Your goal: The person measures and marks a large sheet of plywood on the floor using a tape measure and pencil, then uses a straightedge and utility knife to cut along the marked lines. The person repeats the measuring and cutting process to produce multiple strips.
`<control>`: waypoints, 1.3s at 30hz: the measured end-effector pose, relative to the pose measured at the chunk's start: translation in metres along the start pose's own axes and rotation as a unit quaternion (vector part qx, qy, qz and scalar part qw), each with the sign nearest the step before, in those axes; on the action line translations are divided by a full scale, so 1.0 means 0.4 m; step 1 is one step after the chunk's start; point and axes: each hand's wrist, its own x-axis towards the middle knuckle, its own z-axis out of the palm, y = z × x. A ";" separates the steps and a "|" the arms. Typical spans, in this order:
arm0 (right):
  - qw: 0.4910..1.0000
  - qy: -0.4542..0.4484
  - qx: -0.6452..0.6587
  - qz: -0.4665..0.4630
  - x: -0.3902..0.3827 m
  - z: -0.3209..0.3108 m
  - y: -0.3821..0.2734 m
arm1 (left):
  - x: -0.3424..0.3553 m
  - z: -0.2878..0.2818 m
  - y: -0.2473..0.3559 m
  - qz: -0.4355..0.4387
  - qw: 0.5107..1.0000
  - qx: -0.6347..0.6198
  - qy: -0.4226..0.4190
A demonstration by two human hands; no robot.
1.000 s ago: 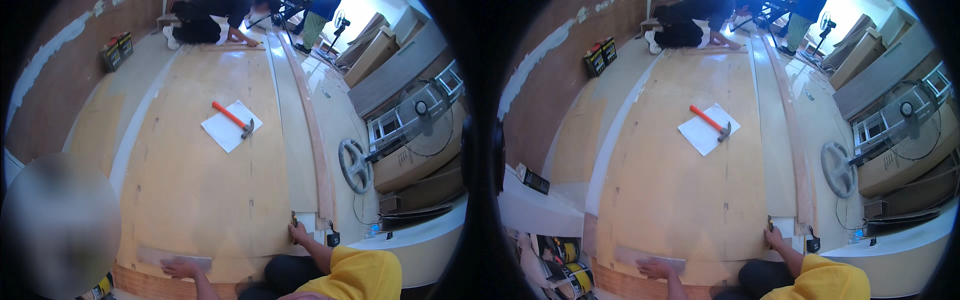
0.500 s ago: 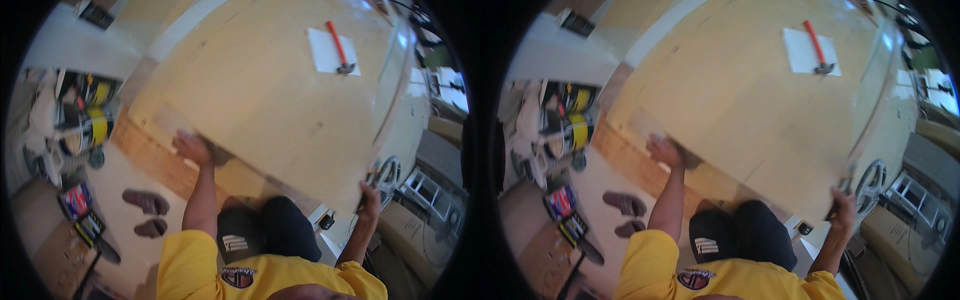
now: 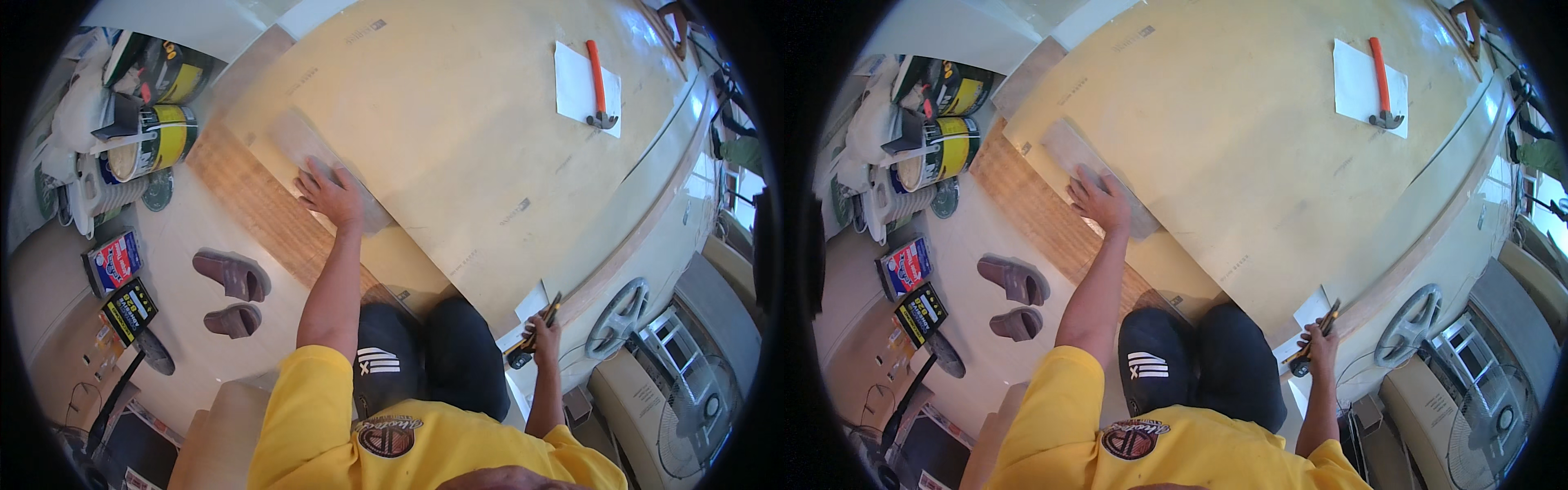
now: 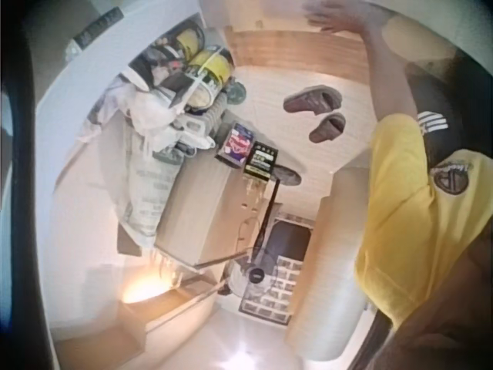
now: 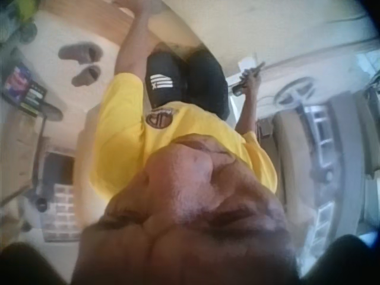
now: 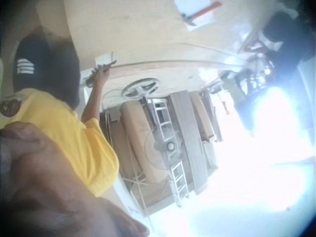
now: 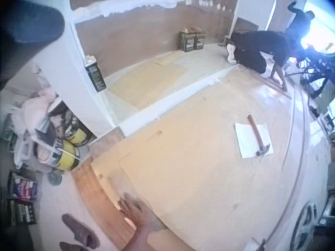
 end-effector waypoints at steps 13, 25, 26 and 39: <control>0.918 -0.333 -0.128 -0.174 -0.090 0.464 -0.182 | 0.068 -0.094 0.036 -0.006 0.996 -0.084 -0.025; 0.895 -0.209 -0.103 -0.379 -0.080 0.773 -0.166 | 0.084 -0.187 0.026 -0.251 0.805 -0.519 -0.138; 0.880 -0.206 -0.110 -0.413 -0.087 0.772 -0.169 | 0.096 -0.212 -0.005 -0.262 0.766 -0.562 -0.169; 0.822 -0.209 -0.090 -0.522 -0.136 1.109 -0.303 | 0.444 -0.203 0.025 -0.022 0.951 -0.296 -0.091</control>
